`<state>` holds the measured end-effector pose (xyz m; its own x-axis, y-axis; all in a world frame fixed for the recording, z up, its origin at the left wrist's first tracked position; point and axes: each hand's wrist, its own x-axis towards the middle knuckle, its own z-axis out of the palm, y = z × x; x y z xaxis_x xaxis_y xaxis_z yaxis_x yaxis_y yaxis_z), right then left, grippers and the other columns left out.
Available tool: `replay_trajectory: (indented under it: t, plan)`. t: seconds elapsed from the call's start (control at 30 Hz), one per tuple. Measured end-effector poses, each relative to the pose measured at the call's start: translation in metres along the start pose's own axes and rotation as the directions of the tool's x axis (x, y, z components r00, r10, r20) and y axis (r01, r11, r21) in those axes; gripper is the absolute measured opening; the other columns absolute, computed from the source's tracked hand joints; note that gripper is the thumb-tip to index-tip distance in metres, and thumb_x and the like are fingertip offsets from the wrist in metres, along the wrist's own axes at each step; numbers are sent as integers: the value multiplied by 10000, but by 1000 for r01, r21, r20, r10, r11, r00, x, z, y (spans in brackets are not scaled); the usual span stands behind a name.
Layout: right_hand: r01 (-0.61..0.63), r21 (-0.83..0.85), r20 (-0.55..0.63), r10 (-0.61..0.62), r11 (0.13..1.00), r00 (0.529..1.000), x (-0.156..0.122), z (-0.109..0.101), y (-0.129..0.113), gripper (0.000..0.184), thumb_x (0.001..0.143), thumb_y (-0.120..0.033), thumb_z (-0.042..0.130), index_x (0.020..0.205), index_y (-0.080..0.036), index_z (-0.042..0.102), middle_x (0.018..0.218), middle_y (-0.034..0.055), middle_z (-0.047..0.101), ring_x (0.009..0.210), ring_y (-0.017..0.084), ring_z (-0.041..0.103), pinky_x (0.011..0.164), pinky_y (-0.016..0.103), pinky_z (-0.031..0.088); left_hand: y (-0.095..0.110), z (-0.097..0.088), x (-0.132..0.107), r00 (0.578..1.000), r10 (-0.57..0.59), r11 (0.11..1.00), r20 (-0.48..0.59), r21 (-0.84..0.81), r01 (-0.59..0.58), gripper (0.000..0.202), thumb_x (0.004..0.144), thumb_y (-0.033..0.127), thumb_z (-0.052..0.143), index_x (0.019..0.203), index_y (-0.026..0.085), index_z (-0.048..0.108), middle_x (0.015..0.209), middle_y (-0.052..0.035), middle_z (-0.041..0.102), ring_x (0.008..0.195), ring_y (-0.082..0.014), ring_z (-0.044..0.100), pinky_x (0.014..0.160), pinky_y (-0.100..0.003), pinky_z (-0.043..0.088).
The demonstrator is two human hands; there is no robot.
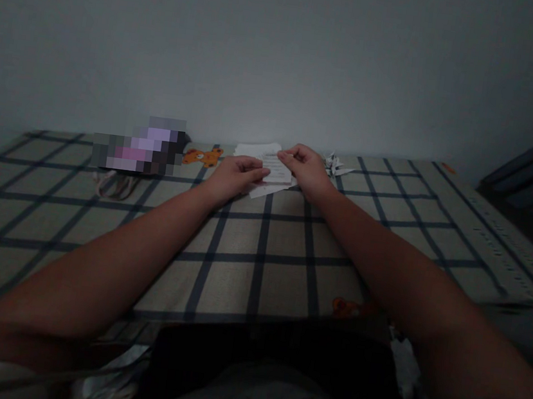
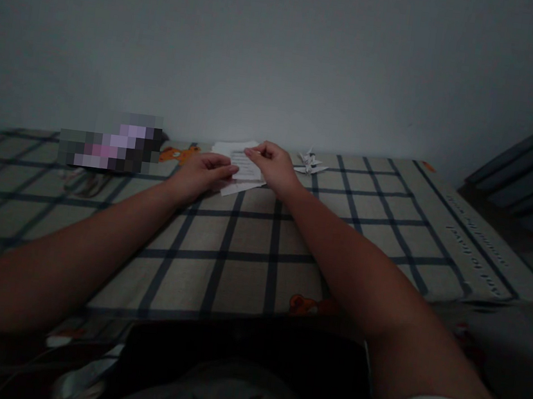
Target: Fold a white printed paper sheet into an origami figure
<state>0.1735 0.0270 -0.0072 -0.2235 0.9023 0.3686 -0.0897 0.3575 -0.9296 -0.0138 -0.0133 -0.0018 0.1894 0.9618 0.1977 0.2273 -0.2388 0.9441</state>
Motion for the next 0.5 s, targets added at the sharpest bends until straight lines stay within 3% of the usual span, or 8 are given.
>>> replay_trajectory:
  t: [0.13, 0.3, 0.5]
  plan:
    - [-57, 33, -2, 57, 998, 998, 2, 0, 1, 251, 785, -388, 708, 774, -191, 554, 740, -25, 617, 661, 95, 577, 605, 225, 488, -2, -2, 2, 992, 58, 998, -107, 37, -55, 362, 748, 483, 736, 894, 153, 759, 817, -74, 735, 630, -135, 591, 549, -244, 433]
    - [-87, -102, 17, 89, 991, 996, 4, -2, 0, 129, 828, -257, 681, 791, -179, 586, 695, -20, 623, 555, 75, 556, 522, 202, 469, -4, -1, 6, 979, 103, 993, -175, -34, -111, 290, 783, 417, 684, 890, 152, 729, 811, -52, 716, 651, -127, 589, 618, -246, 477]
    - [-120, -148, 21, 125, 982, 992, 4, -3, -2, 87, 855, -206, 670, 803, -162, 616, 615, -28, 603, 513, 60, 549, 481, 169, 446, -6, -4, 9, 963, 179, 980, -203, 119, -157, 172, 831, 308, 623, 859, 155, 698, 681, -12, 648, 528, -96, 527, 521, -212, 439]
